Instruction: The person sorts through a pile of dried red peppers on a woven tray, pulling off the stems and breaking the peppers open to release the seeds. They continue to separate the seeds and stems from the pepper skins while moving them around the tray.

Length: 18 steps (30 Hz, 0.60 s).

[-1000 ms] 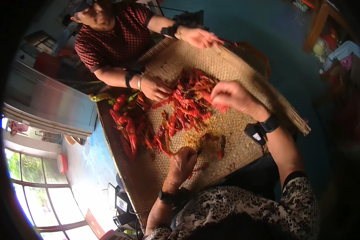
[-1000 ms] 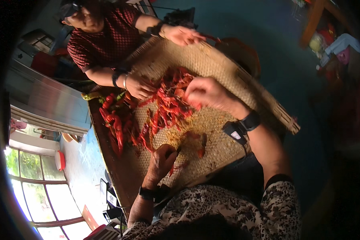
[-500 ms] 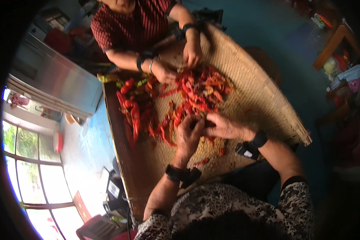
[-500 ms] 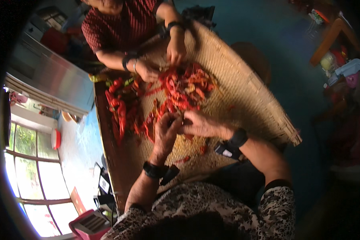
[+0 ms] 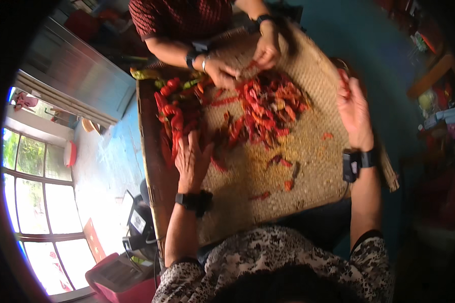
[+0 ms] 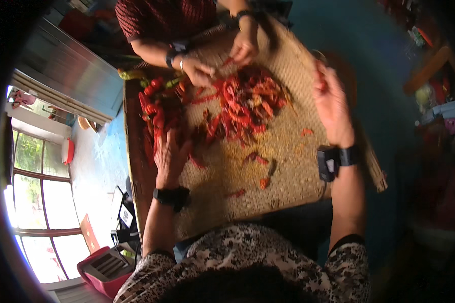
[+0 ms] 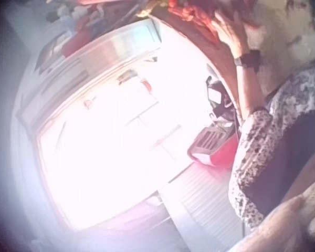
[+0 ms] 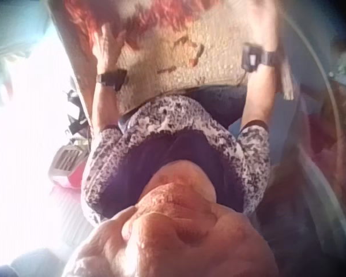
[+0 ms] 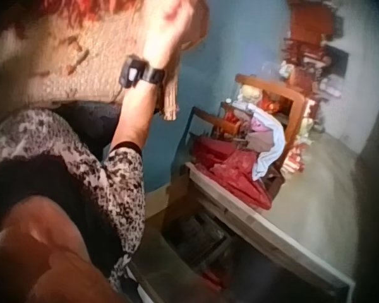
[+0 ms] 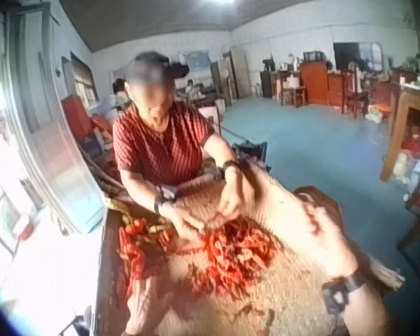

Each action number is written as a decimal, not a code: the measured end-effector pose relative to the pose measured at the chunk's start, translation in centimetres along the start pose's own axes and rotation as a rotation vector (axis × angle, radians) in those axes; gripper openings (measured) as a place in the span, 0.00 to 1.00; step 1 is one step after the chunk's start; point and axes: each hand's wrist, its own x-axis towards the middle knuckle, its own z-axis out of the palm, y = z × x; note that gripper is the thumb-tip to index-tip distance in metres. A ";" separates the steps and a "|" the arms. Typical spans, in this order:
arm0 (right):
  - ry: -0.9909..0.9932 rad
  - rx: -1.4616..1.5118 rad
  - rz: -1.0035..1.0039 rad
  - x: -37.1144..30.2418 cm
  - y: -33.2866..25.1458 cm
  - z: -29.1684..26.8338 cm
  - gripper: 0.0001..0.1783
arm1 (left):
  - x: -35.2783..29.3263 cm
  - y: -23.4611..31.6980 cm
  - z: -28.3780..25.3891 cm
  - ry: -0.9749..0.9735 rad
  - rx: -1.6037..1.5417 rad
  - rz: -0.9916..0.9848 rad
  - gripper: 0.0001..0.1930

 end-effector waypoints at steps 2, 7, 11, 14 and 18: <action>0.122 0.175 0.039 0.1 -1.6 -3.2 0.16 | -0.2 0.0 0.9 -0.076 -0.018 -0.054 0.28; -0.037 -0.233 0.218 -2.3 1.6 0.0 0.22 | -1.3 0.6 2.3 -0.062 -0.042 0.126 0.29; -0.392 -0.787 0.389 -3.6 3.3 2.6 0.24 | -1.1 4.2 1.1 -0.195 -0.309 0.082 0.23; -0.560 -1.006 0.539 -3.7 4.8 3.2 0.25 | -1.3 6.8 2.5 -0.145 -0.445 0.294 0.17; -0.698 -1.069 0.515 -4.0 5.9 2.8 0.21 | -2.4 10.4 1.5 -0.270 -0.708 0.258 0.10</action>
